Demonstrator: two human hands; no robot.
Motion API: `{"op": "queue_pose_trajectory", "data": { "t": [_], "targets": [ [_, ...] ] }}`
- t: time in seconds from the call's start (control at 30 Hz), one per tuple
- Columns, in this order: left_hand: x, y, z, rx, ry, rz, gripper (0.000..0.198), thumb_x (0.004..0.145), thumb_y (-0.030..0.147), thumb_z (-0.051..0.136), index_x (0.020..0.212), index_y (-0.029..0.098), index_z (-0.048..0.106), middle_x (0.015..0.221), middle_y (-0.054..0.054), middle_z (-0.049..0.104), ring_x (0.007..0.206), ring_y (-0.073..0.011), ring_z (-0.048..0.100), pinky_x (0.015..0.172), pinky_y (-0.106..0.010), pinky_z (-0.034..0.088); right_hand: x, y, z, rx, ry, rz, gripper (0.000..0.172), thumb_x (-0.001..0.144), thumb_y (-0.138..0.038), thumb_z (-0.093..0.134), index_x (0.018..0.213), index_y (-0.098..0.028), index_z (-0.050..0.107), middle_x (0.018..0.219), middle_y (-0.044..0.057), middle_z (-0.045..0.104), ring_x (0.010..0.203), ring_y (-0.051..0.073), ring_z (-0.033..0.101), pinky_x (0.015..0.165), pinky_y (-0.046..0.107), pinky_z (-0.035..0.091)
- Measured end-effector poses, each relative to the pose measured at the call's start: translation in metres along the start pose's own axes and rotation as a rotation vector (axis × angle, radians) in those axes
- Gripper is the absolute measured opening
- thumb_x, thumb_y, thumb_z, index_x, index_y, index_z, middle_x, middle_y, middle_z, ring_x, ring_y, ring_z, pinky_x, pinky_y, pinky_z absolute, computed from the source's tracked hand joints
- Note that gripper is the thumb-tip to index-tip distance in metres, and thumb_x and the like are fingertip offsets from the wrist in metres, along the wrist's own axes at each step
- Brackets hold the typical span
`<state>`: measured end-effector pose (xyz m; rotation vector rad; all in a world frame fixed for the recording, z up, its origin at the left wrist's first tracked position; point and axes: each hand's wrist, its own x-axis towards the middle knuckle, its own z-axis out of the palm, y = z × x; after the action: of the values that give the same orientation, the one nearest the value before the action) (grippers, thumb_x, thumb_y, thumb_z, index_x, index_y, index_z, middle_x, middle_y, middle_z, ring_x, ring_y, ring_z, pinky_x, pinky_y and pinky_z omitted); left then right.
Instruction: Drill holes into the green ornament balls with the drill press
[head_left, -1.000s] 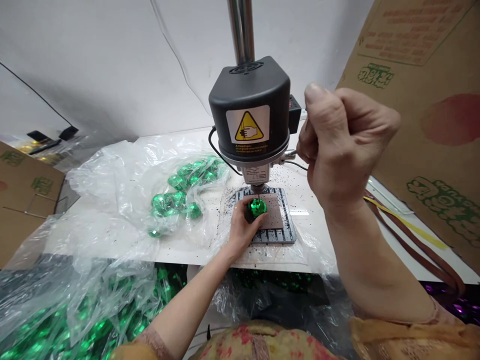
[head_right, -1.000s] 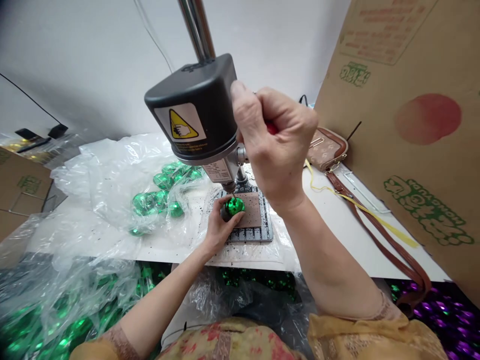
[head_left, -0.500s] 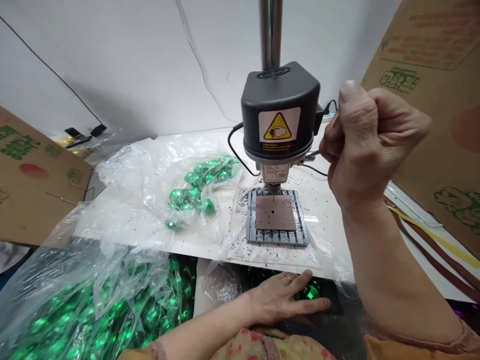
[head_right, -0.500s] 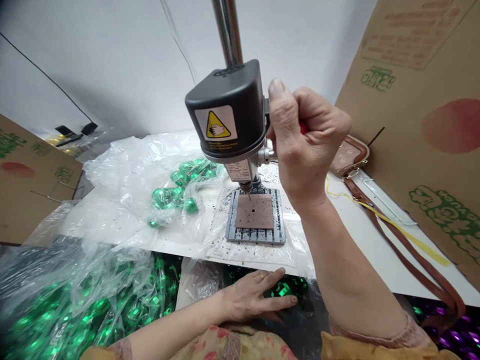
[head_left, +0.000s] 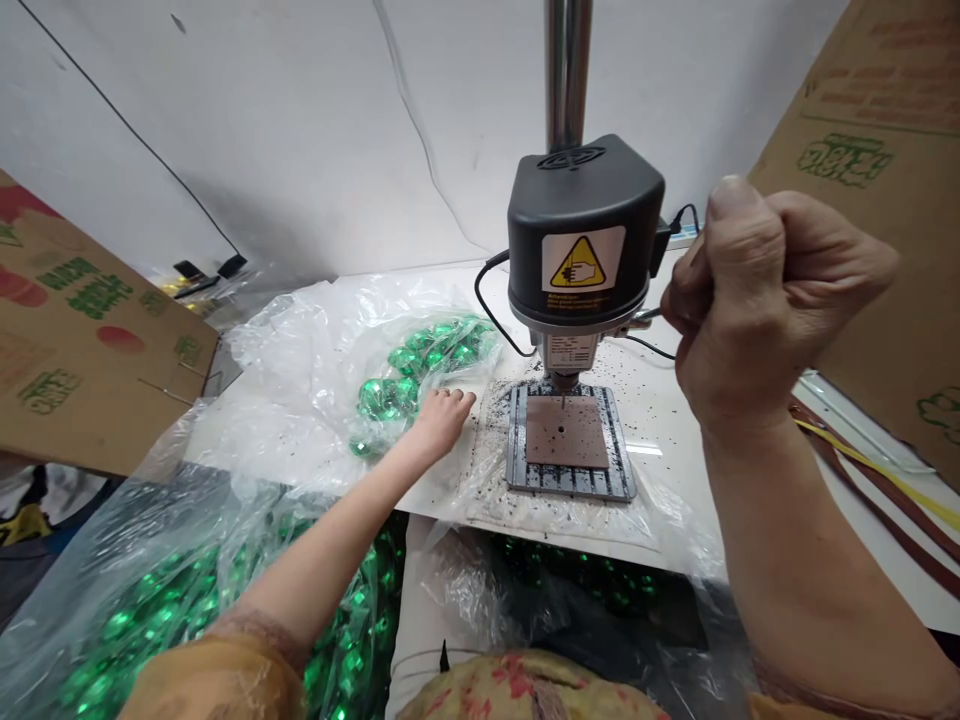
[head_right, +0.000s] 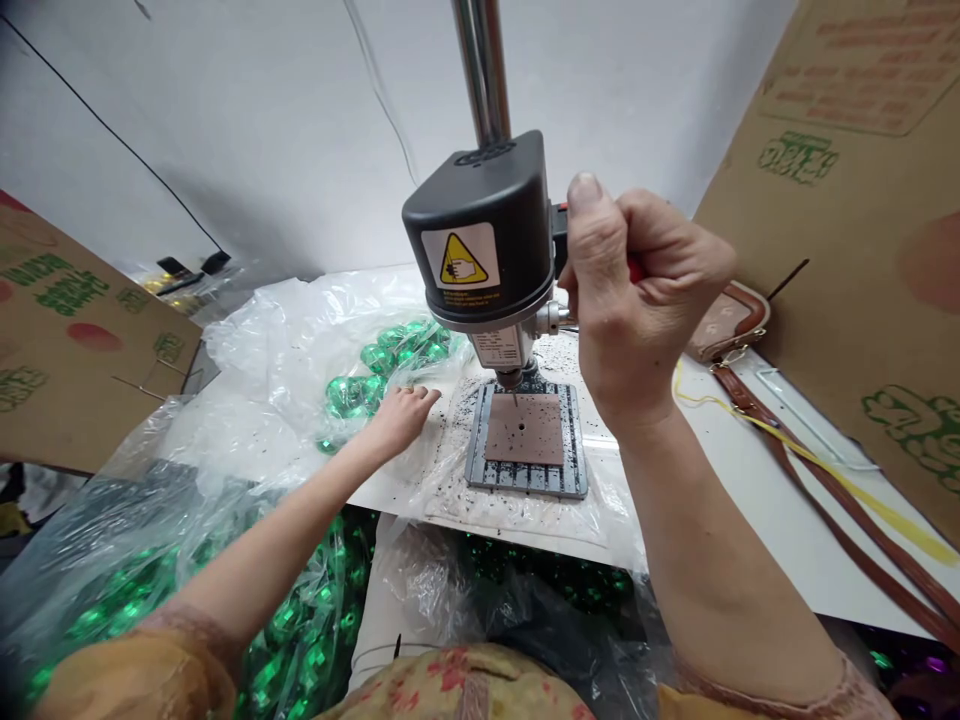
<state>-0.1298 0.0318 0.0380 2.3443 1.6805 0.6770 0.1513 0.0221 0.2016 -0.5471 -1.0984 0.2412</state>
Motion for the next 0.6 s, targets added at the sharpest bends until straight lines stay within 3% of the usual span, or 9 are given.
{"op": "queue_pose_trajectory", "data": {
  "t": [0.13, 0.23, 0.33, 0.47, 0.6],
  "targets": [
    [0.003, -0.029, -0.011, 0.070, -0.049, -0.060, 0.044, 0.082, 0.044, 0.074, 0.057, 0.024, 0.044, 0.053, -0.001, 0.037, 0.086, -0.0303, 0.057, 0.094, -0.050, 0.044, -0.001, -0.001, -0.001, -0.007, -0.005, 0.001, 0.043, 0.091, -0.021, 0.058, 0.051, -0.017, 0.042, 0.047, -0.005, 0.038, 0.044, 0.002, 0.033, 0.050, 0.026, 0.024],
    [0.002, -0.038, -0.017, 0.183, -0.113, -0.133, 0.052, 0.074, 0.037, 0.081, 0.053, 0.024, 0.035, 0.051, 0.001, 0.031, 0.090, -0.0319, 0.055, 0.095, -0.053, 0.040, -0.001, 0.000, -0.001, 0.000, -0.002, -0.014, 0.044, 0.090, -0.021, 0.059, 0.051, -0.017, 0.041, 0.046, -0.006, 0.039, 0.043, 0.002, 0.032, 0.049, 0.026, 0.024],
    [0.002, -0.035, -0.022, 0.247, -0.154, -0.145, 0.043, 0.070, 0.025, 0.080, 0.054, 0.023, 0.040, 0.052, 0.000, 0.035, 0.092, -0.0333, 0.054, 0.095, -0.054, 0.038, -0.001, 0.002, -0.001, 0.010, 0.006, -0.043, 0.044, 0.090, -0.021, 0.061, 0.051, -0.017, 0.042, 0.045, -0.006, 0.039, 0.042, 0.001, 0.031, 0.047, 0.026, 0.023],
    [0.003, -0.015, -0.031, 0.309, -0.182, -0.087, 0.016, 0.067, 0.016, 0.076, 0.076, 0.019, 0.062, 0.078, -0.010, 0.058, 0.100, -0.0351, 0.055, 0.096, -0.048, 0.039, -0.001, 0.001, -0.001, -0.004, -0.004, -0.040, 0.044, 0.090, -0.021, 0.060, 0.051, -0.017, 0.042, 0.045, -0.006, 0.040, 0.041, 0.001, 0.032, 0.045, 0.025, 0.024],
    [0.001, 0.003, -0.036, 0.462, -0.297, -0.026, 0.044, 0.074, 0.016, 0.069, 0.117, 0.022, 0.066, 0.114, -0.015, 0.059, 0.100, -0.0338, 0.059, 0.087, -0.042, 0.043, -0.002, 0.000, -0.001, 0.032, -0.019, -0.059, 0.044, 0.090, -0.018, 0.060, 0.051, -0.017, 0.039, 0.044, -0.007, 0.038, 0.040, 0.002, 0.031, 0.044, 0.026, 0.024]
  ]
}}
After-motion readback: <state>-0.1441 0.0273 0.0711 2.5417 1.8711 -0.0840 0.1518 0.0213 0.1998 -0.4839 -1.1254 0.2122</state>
